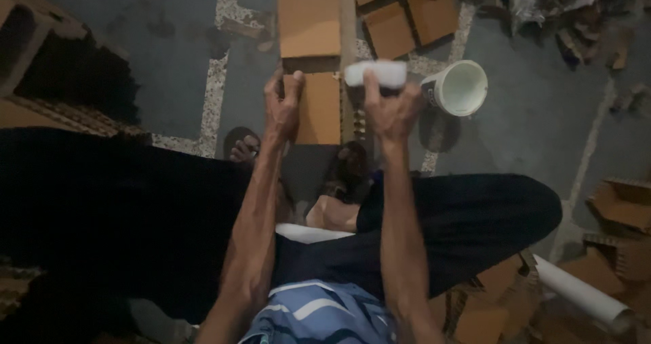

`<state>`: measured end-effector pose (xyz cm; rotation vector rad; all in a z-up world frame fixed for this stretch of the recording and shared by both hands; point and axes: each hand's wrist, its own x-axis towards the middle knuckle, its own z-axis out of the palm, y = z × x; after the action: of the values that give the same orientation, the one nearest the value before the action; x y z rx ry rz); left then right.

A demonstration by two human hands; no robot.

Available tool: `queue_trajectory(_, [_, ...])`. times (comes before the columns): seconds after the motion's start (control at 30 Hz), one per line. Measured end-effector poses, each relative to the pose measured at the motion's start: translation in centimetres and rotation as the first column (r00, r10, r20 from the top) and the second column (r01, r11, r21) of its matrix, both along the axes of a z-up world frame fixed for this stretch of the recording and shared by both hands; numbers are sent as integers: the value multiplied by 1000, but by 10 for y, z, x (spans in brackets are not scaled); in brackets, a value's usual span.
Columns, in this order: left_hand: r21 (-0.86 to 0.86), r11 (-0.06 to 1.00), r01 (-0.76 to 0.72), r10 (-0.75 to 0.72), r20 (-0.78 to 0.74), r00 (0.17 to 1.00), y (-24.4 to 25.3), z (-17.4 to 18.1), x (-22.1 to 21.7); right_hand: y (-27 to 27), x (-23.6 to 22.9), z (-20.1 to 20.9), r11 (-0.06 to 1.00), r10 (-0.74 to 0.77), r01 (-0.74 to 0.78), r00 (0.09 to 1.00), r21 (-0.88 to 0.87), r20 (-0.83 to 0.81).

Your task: The person sits on the floor and applies glue from a white bottle to the edges of small cardboard pieces. They repeatedly dip the bottle into a white bucket, apply glue to the cardboard, and place the pieces on the floor.

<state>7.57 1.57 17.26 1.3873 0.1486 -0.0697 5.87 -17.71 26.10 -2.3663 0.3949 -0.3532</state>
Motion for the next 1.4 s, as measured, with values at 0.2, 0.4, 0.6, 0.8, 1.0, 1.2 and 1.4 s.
queue_trajectory(0.2, [-78, 997, -18, 23, 60, 998, 15, 15, 0, 1, -36, -5, 974, 224, -226, 973, -27, -54])
queue_trajectory(0.4, [25, 1000, 13, -8, -186, 982, 8, 13, -1, -2, -62, -9, 986, 142, -151, 983, -71, -118])
queue_trajectory(0.6, [32, 999, -4, 4, 3, 1000, -4, 11, -4, -8, 2, -15, 952, 19, -10, 999, -306, 28])
queue_trajectory(0.8, [75, 997, -21, 36, -196, 980, 11, 9, -3, 0, -65, 2, 997, 83, -78, 923, 29, -375])
queue_trajectory(1.0, [-71, 997, 20, -17, 53, 998, -1, 4, 1, -4, -37, 9, 988, -5, 14, 998, 154, -59])
queue_trajectory(1.2, [-25, 999, 41, -39, 68, 997, 8, -12, 2, -5, -13, 14, 988, 100, -95, 994, 125, -31])
queue_trajectory(1.4, [-90, 993, -70, 61, -104, 993, 11, -63, 7, 4, -88, 1, 978, 106, -31, 927, 208, -360])
